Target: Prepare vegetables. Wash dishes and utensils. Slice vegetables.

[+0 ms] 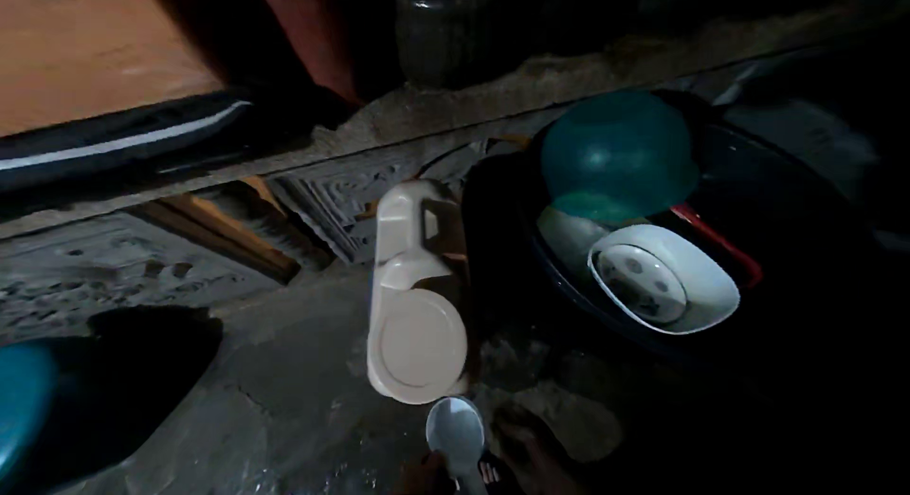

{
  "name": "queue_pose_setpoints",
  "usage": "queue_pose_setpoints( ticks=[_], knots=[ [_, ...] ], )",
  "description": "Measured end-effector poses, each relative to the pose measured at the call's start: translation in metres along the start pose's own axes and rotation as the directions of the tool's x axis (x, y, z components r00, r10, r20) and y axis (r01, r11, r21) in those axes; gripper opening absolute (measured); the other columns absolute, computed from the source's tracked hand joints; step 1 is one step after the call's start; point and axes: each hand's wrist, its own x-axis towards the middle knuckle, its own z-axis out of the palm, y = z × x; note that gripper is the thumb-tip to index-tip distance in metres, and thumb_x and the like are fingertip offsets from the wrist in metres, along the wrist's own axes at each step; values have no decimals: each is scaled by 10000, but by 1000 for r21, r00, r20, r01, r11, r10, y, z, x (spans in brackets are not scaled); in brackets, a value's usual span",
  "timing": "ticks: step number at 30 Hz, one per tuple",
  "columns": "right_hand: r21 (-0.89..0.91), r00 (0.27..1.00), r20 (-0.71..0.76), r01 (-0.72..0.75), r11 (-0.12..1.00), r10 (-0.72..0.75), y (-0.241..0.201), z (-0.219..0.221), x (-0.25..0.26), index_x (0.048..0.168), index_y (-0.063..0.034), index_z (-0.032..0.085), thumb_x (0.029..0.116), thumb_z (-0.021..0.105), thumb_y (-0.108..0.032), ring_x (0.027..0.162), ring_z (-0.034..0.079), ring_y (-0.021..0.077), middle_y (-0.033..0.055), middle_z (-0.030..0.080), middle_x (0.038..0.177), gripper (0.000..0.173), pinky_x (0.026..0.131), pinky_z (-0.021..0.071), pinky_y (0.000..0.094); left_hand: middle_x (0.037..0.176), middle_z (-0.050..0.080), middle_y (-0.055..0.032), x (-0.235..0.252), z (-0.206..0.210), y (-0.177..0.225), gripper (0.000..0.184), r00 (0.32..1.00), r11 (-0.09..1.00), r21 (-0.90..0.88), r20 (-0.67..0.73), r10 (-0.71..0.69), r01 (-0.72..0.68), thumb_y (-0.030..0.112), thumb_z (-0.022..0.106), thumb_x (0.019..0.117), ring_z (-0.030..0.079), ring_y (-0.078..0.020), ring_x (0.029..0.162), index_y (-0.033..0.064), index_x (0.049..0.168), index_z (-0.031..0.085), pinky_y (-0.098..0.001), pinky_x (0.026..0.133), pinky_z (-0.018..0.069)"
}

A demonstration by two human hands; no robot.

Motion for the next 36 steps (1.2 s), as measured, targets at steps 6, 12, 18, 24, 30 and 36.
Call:
queue_pose_setpoints(
  ticks=[6, 12, 18, 24, 30, 36],
  knots=[
    [39, 987, -10, 158, 987, -158, -58, 31, 21, 1202, 14, 627, 1052, 561, -125, 689, 641, 105, 88, 686, 975, 215, 591, 545, 248, 825, 588, -107, 52, 29, 4, 383, 973, 999, -29, -231, -30, 24, 260, 422, 1108, 524, -165, 677, -59, 1102, 634, -351, 640, 473],
    [-89, 991, -88, 96, 991, -104, -84, 53, 31, 1231, 46, 571, 1032, 546, -32, 604, 589, 113, 87, 601, 847, 215, 566, 525, 254, 896, 613, -165, 57, 40, 11, 354, 948, 999, -8, -317, -42, 42, 237, 453, 1100, 557, -223, 747, -66, 1133, 633, -405, 707, 489],
    [-113, 996, -78, -53, 992, 44, -94, 50, 45, 1213, 42, 532, 1066, 491, -54, 564, 565, 110, 67, 554, 766, 180, 558, 517, 247, 916, 620, -171, 70, 45, 10, 376, 929, 997, -7, -363, -74, 76, 262, 432, 1109, 573, -242, 775, -50, 1132, 640, -421, 719, 488],
    [-31, 990, -22, -137, 990, 136, -94, 42, 59, 1012, -24, 563, 1059, 527, -90, 533, 546, 108, 35, 543, 690, 89, 526, 494, 229, 790, 554, -95, 89, 48, 9, 358, 941, 989, -148, -331, -66, 17, 256, 407, 1114, 516, -179, 645, -27, 1063, 621, -354, 608, 465],
    [1, 980, -10, -201, 980, 201, -93, 40, 63, 1045, -25, 556, 1054, 528, -81, 539, 555, 115, 52, 556, 708, 63, 523, 499, 227, 662, 502, -35, 90, 51, 1, 358, 960, 956, -292, -273, -59, -24, 261, 373, 1123, 461, -119, 504, 1, 982, 575, -269, 479, 413],
    [25, 979, -11, -206, 978, 206, -92, 39, 65, 1069, -37, 547, 1047, 548, -82, 553, 560, 120, 58, 562, 746, 50, 529, 509, 233, 616, 481, -13, 88, 51, -4, 349, 975, 919, -393, -213, -66, -24, 252, 349, 1128, 444, -95, 467, 29, 939, 540, -232, 441, 389]
  ],
)
